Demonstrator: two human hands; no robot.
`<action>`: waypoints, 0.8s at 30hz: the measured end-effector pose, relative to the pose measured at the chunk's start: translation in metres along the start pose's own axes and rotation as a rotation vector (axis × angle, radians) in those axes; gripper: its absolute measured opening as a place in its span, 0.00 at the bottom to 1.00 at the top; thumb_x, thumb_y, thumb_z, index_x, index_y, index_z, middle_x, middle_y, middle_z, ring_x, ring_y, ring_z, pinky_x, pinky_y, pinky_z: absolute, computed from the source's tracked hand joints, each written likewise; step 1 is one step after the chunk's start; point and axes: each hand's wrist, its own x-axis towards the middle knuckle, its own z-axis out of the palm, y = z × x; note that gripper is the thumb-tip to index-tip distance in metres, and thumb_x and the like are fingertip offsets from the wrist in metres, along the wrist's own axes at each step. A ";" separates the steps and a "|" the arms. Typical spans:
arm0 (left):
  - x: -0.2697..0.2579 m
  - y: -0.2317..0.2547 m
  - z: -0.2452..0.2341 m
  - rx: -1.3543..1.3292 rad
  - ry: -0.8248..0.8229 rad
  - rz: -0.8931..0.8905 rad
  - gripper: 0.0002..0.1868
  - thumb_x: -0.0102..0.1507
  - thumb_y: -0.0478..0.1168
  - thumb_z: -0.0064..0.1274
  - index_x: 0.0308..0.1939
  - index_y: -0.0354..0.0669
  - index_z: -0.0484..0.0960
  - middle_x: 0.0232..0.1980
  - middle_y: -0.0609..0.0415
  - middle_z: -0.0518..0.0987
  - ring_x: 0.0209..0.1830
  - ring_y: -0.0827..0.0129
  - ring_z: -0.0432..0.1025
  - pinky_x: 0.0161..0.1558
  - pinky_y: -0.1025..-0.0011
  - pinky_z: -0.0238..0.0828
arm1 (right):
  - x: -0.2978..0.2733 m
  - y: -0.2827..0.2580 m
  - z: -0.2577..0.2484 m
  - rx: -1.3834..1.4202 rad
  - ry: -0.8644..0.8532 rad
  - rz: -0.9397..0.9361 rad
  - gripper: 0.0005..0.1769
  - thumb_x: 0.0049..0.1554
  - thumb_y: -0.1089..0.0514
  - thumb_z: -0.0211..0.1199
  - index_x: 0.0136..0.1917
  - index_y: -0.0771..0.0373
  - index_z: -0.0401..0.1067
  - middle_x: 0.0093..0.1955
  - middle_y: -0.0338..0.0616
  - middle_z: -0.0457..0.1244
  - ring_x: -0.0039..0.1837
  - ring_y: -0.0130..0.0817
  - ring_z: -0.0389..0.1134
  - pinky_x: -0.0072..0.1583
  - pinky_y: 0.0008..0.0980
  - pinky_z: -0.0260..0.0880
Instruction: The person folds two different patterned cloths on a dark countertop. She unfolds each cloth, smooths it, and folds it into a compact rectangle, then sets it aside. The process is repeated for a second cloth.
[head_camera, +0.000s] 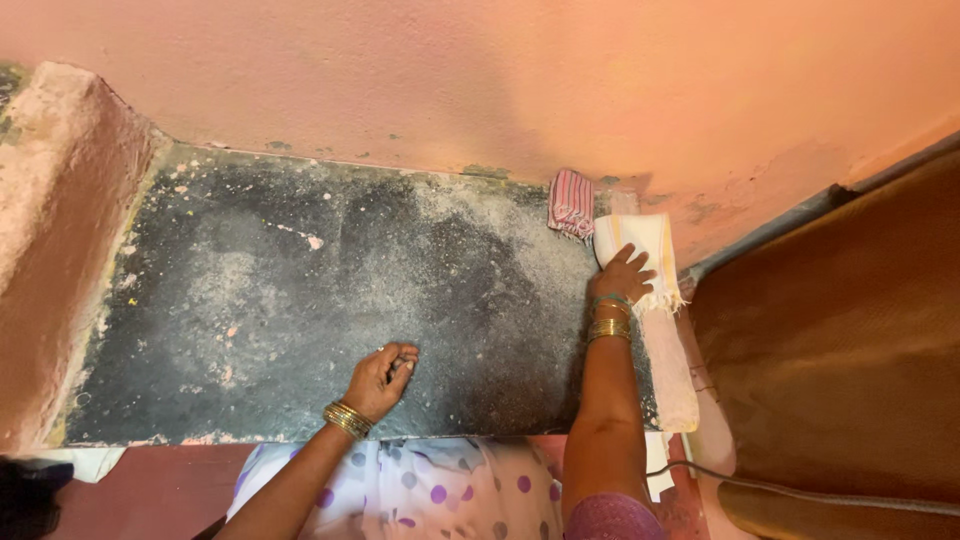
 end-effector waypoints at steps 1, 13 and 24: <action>-0.001 0.000 0.001 -0.004 -0.007 -0.018 0.14 0.63 0.38 0.52 0.52 0.42 0.81 0.43 0.53 0.86 0.36 0.69 0.80 0.39 0.71 0.77 | -0.006 0.006 0.008 -0.022 0.013 0.001 0.52 0.53 0.53 0.70 0.82 0.55 0.45 0.83 0.56 0.42 0.78 0.72 0.45 0.70 0.62 0.55; 0.000 -0.010 0.004 0.024 0.038 0.083 0.16 0.63 0.39 0.53 0.55 0.42 0.79 0.47 0.50 0.86 0.41 0.65 0.81 0.43 0.68 0.78 | -0.169 0.019 -0.023 -0.091 0.152 -0.179 0.32 0.54 0.57 0.65 0.70 0.67 0.63 0.66 0.55 0.62 0.58 0.58 0.69 0.57 0.49 0.72; -0.001 -0.011 -0.003 -0.266 0.230 0.061 0.37 0.63 0.36 0.57 0.74 0.42 0.59 0.67 0.46 0.73 0.52 0.65 0.78 0.48 0.68 0.80 | -0.388 -0.086 -0.080 0.390 0.068 -0.806 0.32 0.55 0.45 0.67 0.67 0.63 0.69 0.64 0.62 0.63 0.58 0.57 0.66 0.54 0.50 0.72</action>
